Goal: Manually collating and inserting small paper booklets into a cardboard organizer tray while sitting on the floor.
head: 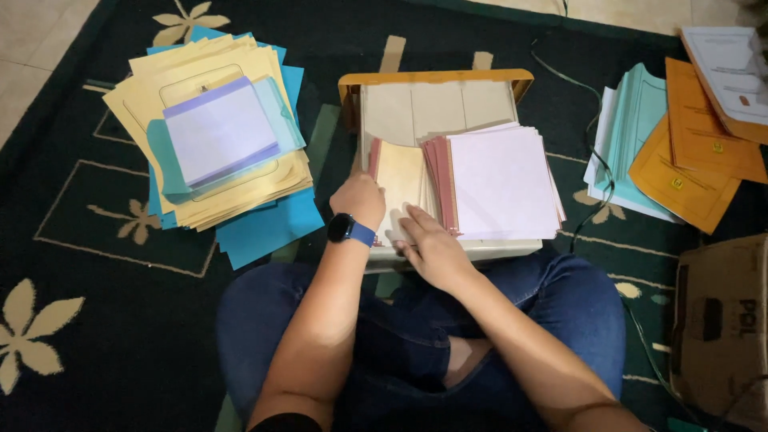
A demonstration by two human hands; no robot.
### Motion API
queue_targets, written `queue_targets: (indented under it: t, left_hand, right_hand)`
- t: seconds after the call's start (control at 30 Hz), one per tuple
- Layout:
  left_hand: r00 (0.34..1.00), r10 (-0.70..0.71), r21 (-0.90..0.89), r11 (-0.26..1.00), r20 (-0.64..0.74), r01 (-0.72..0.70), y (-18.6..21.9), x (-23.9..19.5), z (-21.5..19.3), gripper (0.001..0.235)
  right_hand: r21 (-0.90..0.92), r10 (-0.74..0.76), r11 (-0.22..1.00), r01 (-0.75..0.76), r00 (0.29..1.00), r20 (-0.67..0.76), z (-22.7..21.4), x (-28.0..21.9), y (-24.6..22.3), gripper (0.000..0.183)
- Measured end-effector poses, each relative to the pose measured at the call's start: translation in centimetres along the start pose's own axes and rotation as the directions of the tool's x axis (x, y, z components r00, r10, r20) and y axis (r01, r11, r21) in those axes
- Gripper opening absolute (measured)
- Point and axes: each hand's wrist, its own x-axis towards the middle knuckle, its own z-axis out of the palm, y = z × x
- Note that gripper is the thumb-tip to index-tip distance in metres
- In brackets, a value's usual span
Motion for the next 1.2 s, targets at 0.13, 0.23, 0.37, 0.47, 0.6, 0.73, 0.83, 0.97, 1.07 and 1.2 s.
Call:
queue_targets:
  t: [0.13,0.23,0.37,0.47,0.6,0.73,0.83,0.97,1.07,1.2]
  left_hand:
    - [1.0,-0.014,0.02,1.0,-0.022,0.015,-0.3,0.7,0.2,0.028]
    - [0.992,0.12,-0.203,0.973,0.034,-0.111,0.8,-1.2,-3.2,0.029]
    - [0.928,0.371,-0.62,0.738,0.043,-0.266,3.9,-4.4,-6.1,0.02]
    - [0.899,0.429,-0.76,0.554,-0.088,-0.339,5.6,-4.9,-5.2,0.007]
    - [0.928,0.294,-0.805,0.478,-0.23,-0.351,6.2,-3.9,-2.3,0.007]
    - [0.966,0.172,-0.827,0.501,-0.194,-0.255,6.4,-2.4,3.3,0.014]
    - [0.976,0.17,-0.745,0.633,-0.133,-0.212,7.6,-2.5,5.4,0.02]
    - [0.839,0.348,-0.292,0.824,-0.418,-0.486,9.4,-4.2,4.9,0.049]
    - [0.764,0.529,-0.072,0.804,-0.369,-0.591,9.1,-4.1,6.2,0.051]
    - [0.806,0.573,0.018,0.816,-0.15,-0.577,8.5,-4.0,7.8,0.052]
  right_hand:
    - [0.067,-0.01,0.998,0.009,1.0,0.003,-0.5,0.0,-0.5,0.046]
    - [0.345,0.046,0.938,-0.04,0.999,-0.01,-1.6,-0.5,-1.6,0.053]
    - [0.739,0.193,0.671,-0.063,0.977,-0.092,-6.0,-1.4,-3.7,0.067]
    - [0.776,0.421,0.607,-0.171,0.898,-0.131,-5.9,-1.7,0.6,0.064]
    - [0.56,0.492,0.804,-0.201,0.754,-0.435,-4.9,-2.7,11.8,0.05]
    - [0.614,0.556,0.744,-0.262,0.753,-0.352,-8.1,-4.1,16.0,0.035]
    - [0.536,0.628,0.734,-0.417,0.716,-0.304,-7.1,-4.1,19.3,0.037]
    - [0.324,0.671,0.741,-0.588,0.656,-0.346,-6.0,-4.2,21.6,0.032]
    - [0.246,0.665,0.741,-0.625,0.628,-0.404,-6.5,-4.1,20.1,0.03]
    - [0.056,0.626,0.732,-0.679,0.638,-0.448,-7.8,-4.0,16.7,0.039]
